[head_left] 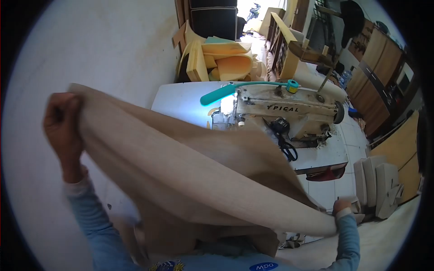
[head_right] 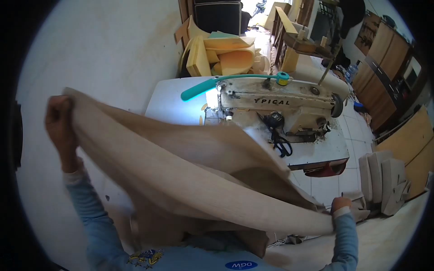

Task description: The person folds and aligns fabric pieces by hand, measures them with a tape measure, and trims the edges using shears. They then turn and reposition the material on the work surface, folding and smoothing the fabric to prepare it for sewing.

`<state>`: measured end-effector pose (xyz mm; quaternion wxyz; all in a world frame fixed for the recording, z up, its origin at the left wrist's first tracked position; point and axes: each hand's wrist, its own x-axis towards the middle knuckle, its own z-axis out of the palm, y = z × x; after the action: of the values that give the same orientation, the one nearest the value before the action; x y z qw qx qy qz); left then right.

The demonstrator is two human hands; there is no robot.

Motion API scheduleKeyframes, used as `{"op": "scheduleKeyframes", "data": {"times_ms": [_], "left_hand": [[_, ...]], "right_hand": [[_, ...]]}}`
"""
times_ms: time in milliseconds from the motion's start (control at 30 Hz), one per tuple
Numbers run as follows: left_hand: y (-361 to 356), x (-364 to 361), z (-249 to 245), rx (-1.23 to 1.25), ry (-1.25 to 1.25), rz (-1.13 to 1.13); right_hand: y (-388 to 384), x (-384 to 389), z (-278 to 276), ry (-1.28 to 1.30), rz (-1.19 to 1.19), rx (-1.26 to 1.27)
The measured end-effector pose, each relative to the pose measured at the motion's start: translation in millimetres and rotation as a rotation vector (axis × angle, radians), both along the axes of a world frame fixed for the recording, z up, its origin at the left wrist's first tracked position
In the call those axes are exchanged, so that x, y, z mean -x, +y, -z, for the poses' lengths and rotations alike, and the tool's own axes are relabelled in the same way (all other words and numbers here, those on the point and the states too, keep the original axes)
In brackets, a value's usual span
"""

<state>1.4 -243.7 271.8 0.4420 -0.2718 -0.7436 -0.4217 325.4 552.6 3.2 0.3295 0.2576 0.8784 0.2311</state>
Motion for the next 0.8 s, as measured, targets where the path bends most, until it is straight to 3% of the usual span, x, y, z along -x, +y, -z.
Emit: {"op": "scheduleKeyframes", "data": {"times_ms": [33, 100, 133, 167, 233, 300, 367, 400, 433, 467, 500, 533, 567, 600, 633, 700, 733, 767, 800], "left_hand": [[10.9, -5.7, 11.4, -0.008, -0.121, 0.029], [3.5, -5.8, 31.1, -0.085, -0.355, 0.204], [5.5, -7.7, 32.2, -0.134, -0.407, 0.238], [7.8, -10.5, 28.9, -0.179, -0.457, 0.273], [-6.7, -11.3, 21.2, -0.188, -0.559, 0.288], [9.9, -21.9, 1.7, -0.343, -0.495, 0.220], [13.4, -34.1, -19.0, -0.459, -0.311, 0.112], [10.8, -41.6, -31.7, -0.487, -0.165, 0.046], [0.5, -48.5, -48.7, -0.253, -0.031, -0.101], [-9.8, -55.0, -65.6, -0.051, 0.130, -0.261], [-29.0, -45.8, -69.1, -0.169, 0.094, -0.228], [-45.2, -31.1, -72.0, -0.294, 0.068, -0.181], [-55.4, -12.4, -74.7, -0.422, 0.045, -0.117], [-57.3, 9.4, -80.2, -0.549, 0.037, -0.034], [-50.4, 28.4, -87.7, -0.672, 0.028, 0.060], [6.6, 25.4, -62.0, -0.247, -0.002, -0.360], [-3.3, 38.9, -47.0, -0.096, -0.052, -0.321], [3.1, 48.1, -26.2, -0.097, -0.108, -0.242], [9.4, 56.1, -4.6, -0.088, -0.172, -0.166]], "right_hand": [[13.2, 9.0, 18.4, 0.001, -0.014, -0.001], [-37.0, 50.3, -15.9, 0.670, -0.279, 0.647], [-108.1, 88.0, -67.4, 0.771, -0.034, 1.025], [-143.5, 107.6, -84.3, 0.827, -0.057, 1.273], [-195.9, 144.7, -112.3, 0.836, -0.468, 1.327], [-236.8, 177.8, -115.9, 0.855, -0.669, 1.398], [-286.6, 199.2, -120.7, 0.882, -0.996, 1.171], [-311.1, 199.2, -114.1, 0.784, -1.002, 1.218], [-334.7, 195.2, -107.1, 0.684, -1.002, 1.255], [-360.4, 182.7, -128.6, 0.196, -0.550, 1.895], [-362.4, 172.8, -80.7, -0.113, -0.754, 2.023], [-373.4, 154.2, -47.2, -0.291, -0.635, 2.333], [-379.8, 150.9, -35.3, -0.472, -0.446, 2.425], [-386.3, 148.3, -23.9, -0.649, -0.238, 2.486], [-382.4, 155.8, -23.8, -0.796, 0.010, 2.330], [-347.9, 163.1, -6.6, -0.500, -0.073, 2.161], [-331.6, 163.8, -3.5, -0.426, -0.161, 2.132], [-315.3, 164.1, -0.6, -0.352, -0.245, 2.096], [-299.6, 166.8, -9.4, -0.251, -0.345, 1.869]]}}
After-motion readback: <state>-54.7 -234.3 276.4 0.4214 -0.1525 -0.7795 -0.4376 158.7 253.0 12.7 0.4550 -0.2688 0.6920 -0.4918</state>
